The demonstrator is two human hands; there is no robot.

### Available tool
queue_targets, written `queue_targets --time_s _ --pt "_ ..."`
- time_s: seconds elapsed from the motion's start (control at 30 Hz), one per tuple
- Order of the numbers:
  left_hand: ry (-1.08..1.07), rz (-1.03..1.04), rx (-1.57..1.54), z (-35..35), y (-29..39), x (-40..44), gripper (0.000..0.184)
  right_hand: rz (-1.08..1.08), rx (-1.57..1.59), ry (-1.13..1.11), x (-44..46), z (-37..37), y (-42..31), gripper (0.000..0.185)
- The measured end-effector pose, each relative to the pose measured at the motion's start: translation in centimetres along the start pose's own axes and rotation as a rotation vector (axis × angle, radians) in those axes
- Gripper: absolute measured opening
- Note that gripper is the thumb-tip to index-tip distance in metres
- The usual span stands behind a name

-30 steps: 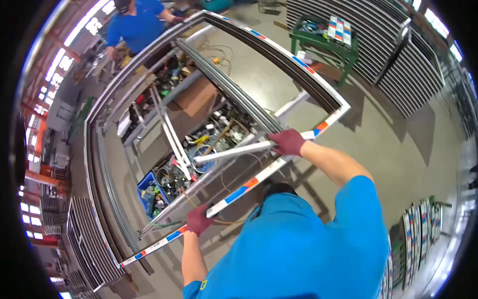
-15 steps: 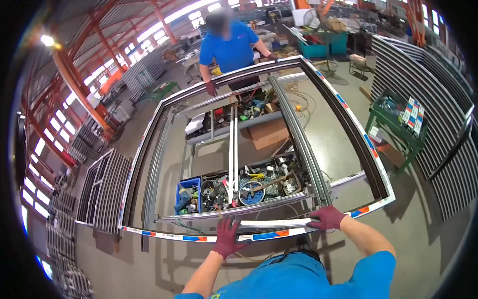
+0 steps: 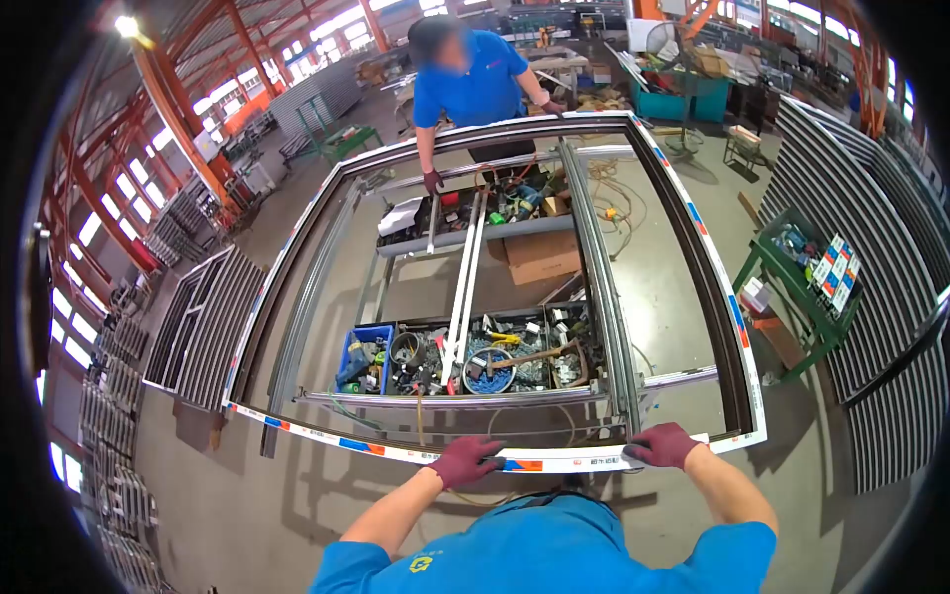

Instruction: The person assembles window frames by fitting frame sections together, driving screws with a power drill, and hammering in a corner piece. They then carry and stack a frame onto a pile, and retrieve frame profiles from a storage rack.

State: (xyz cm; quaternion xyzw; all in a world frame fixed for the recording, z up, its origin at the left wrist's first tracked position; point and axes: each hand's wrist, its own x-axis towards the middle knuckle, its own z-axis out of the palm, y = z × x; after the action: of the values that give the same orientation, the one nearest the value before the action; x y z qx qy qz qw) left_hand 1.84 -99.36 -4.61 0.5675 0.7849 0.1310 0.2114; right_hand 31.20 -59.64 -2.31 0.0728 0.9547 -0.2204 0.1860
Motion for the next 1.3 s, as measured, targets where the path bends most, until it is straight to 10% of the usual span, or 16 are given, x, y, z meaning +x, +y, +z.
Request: queue_targets --time_s 0.4,0.63,0.93,0.97,1.23,1.3 --pt "-0.138 0.174 -0.063 6.6 10.8 11.3 0.070 0.272 -0.015 0.120 -8.9 -1.2 9.4 0.042" --pt "-0.133 0.253 0.203 5.5 13.2 10.5 0.088 -0.179 -0.035 0.232 0.5 2.5 -3.0 0.069" --pt "0.215 0.421 0.328 7.4 10.7 8.9 0.083 -0.096 -0.267 0.326 2.9 5.5 -4.4 0.046" --pt "-0.011 0.269 0.215 6.2 10.8 8.7 0.081 -0.116 -0.219 0.392 3.5 7.2 -2.9 0.042" --pt "0.465 -0.074 0.140 -2.8 -8.7 -5.4 0.069 -0.079 -0.252 0.322 3.4 5.0 -5.1 0.064" --pt "0.297 -0.361 0.031 -4.2 -13.1 -8.0 0.068 -0.064 -0.261 0.346 3.5 5.3 -5.3 0.064"
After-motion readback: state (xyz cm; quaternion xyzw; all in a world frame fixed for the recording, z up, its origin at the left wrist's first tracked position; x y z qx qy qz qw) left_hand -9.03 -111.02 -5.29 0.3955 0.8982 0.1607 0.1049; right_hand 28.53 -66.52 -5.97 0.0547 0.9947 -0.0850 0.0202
